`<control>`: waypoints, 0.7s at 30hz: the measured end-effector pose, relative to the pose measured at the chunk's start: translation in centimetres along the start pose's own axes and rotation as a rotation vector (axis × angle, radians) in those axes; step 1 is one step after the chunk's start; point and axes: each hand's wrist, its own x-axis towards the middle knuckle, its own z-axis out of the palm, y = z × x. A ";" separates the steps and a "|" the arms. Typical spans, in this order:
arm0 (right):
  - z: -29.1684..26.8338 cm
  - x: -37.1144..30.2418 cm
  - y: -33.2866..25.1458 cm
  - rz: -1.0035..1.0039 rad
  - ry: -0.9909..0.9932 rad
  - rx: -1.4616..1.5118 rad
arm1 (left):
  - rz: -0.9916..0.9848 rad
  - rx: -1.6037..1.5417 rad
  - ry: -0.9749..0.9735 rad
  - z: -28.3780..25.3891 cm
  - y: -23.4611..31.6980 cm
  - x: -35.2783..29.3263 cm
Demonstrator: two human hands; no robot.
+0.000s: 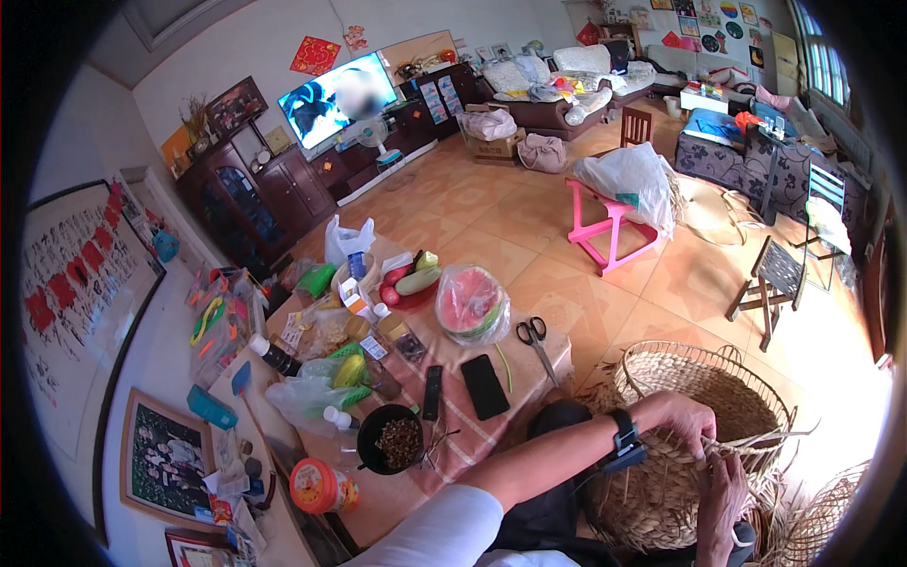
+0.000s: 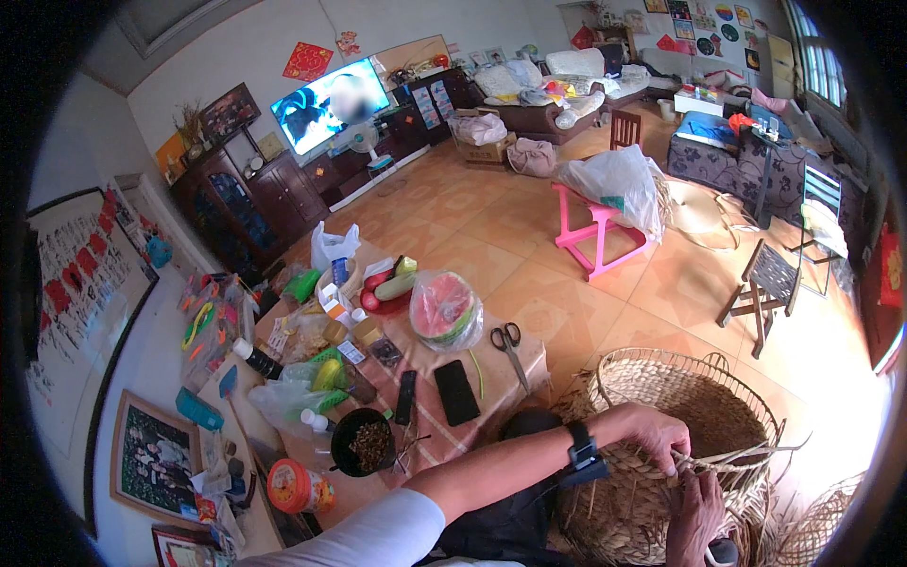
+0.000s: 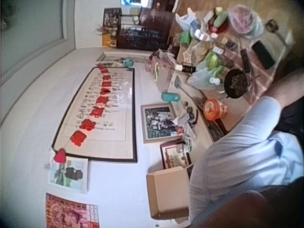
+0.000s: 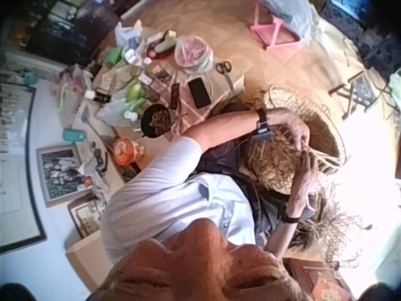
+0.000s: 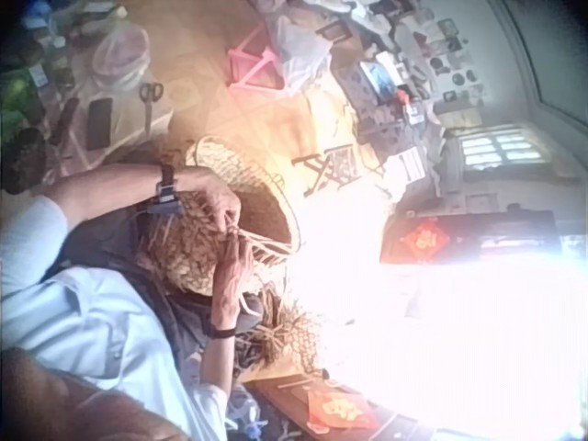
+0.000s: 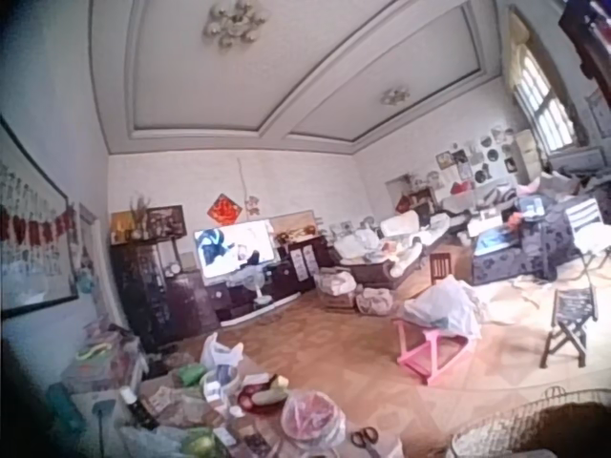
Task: The recorder is weaving a large basket using bamboo or wicker strips.
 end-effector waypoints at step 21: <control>-6.9 4.8 -1.9 -0.103 -0.212 0.095 | 0.154 0.162 0.298 1.1 1.3 -2.9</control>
